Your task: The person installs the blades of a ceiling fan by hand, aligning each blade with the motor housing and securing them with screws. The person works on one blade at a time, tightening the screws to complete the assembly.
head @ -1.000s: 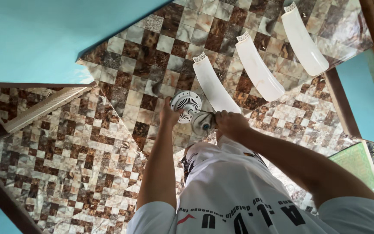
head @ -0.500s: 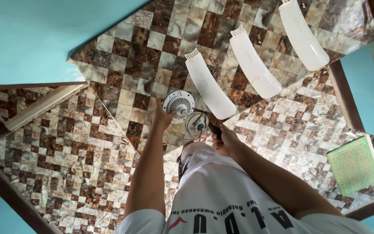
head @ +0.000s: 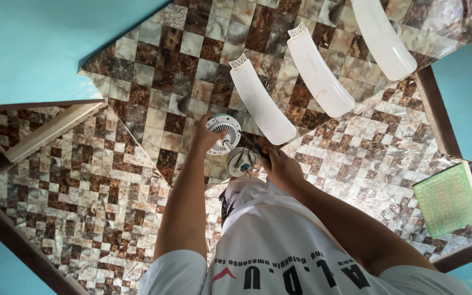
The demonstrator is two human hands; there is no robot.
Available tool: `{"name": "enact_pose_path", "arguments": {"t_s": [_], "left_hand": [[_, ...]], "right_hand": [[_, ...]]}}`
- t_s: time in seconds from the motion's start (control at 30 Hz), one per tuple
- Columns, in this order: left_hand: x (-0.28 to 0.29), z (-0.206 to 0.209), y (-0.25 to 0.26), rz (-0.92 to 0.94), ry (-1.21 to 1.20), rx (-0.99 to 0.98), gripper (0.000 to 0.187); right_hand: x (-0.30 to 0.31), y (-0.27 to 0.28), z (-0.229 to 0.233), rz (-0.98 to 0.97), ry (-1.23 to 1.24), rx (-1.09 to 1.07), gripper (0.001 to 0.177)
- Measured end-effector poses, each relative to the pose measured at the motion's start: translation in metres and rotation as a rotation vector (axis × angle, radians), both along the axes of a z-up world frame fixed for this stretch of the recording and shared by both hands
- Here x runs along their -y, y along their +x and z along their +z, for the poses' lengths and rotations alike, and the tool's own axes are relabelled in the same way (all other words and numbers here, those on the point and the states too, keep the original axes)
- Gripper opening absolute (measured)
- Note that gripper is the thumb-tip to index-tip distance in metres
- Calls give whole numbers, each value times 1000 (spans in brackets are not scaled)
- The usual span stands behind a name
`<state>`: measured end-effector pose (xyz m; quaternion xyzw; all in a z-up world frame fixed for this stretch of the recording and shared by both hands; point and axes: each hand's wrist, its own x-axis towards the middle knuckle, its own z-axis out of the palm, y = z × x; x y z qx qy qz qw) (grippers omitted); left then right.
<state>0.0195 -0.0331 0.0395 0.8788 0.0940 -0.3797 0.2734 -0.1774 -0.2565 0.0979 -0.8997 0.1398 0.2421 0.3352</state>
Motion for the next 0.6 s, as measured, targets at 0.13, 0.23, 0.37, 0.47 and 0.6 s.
{"name": "enact_pose_path", "arguments": {"t_s": [0.13, 0.23, 0.37, 0.47, 0.6], "left_hand": [[-21, -8, -20, 72, -94, 39, 84], [-29, -14, -20, 65, -65, 50, 85], [-31, -15, -30, 74, -91, 103, 88], [-33, -11, -41, 102, -178, 199, 85], [-27, 0, -44, 57, -139, 206, 87]], "right_hand": [[-16, -7, -32, -301, 234, 70, 36], [-23, 1, -55, -915, 764, -536, 45], [-22, -3, -56, -1477, 1305, -792, 30], [-32, -12, -44, -1335, 1215, -790, 35], [-27, -14, -27, -1012, 948, -468, 18]]}}
